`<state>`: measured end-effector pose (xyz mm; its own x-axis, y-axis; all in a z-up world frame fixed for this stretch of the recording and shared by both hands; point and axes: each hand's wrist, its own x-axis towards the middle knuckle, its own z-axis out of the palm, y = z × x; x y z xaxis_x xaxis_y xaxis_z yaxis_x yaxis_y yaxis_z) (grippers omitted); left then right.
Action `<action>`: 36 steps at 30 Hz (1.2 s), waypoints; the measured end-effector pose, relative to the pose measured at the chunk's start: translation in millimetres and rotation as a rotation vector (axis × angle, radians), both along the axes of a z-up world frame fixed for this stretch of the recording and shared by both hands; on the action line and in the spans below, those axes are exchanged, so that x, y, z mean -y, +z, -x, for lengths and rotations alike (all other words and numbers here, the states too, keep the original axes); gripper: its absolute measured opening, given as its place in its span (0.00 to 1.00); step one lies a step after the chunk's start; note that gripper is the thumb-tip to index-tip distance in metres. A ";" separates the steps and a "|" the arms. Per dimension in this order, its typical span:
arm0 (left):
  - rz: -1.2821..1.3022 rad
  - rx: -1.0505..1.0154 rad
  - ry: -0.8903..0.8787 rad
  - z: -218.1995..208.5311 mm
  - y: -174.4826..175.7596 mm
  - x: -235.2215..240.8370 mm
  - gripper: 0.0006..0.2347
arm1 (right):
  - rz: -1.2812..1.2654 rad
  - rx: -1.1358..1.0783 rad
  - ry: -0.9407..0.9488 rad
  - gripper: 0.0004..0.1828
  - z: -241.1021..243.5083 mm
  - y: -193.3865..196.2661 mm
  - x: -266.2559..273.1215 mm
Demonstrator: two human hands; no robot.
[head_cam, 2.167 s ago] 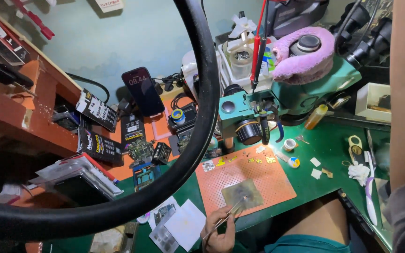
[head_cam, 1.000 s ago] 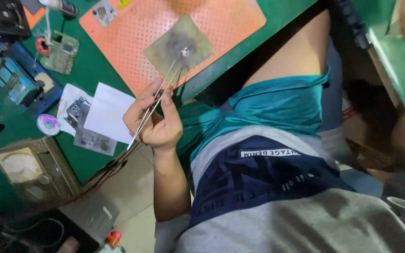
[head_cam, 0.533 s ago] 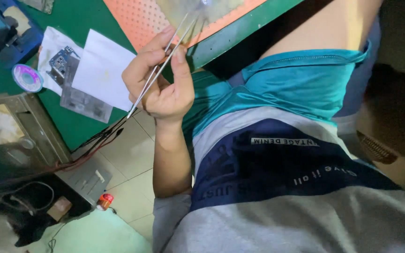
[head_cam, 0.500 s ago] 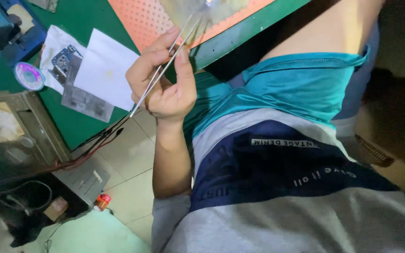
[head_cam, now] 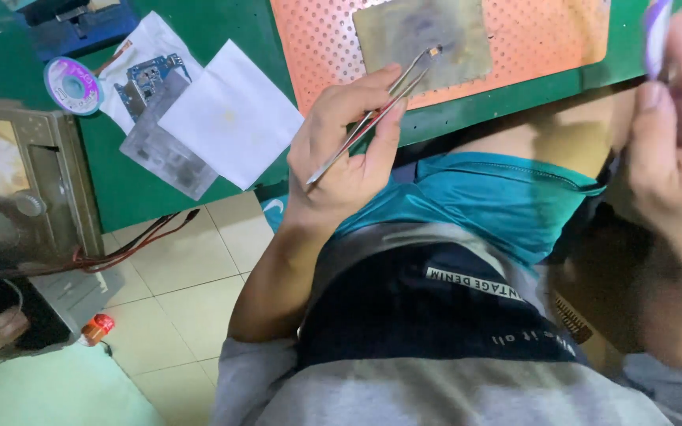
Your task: The person prepares a small electronic component by cutting a piece of tape and cleaning a circuit board with a toothbrush. They then place the component on the board and use a soldering iron and tweezers to solder it in place.
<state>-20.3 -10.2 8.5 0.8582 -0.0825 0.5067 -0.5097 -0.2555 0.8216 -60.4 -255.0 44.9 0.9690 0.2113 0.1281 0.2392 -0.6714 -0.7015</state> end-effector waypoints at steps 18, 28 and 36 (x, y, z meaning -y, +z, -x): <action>0.006 -0.167 -0.083 -2.6 5.4 -1.0 0.06 | 0.189 0.189 -0.054 0.12 38.8 -42.9 -19.3; -0.084 -0.055 -0.044 -5.3 2.3 0.3 0.05 | 0.354 0.132 -0.015 0.23 37.4 -39.9 -33.9; -0.097 -0.028 -0.028 -5.1 3.4 0.3 0.06 | 0.556 0.036 -0.009 0.23 38.7 -40.8 -25.9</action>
<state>-15.2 -10.4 11.9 0.8688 -0.1544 0.4705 -0.4945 -0.3209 0.8078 -99.1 -229.1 4.1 0.9681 0.2484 0.0326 0.2490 -0.9401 -0.2327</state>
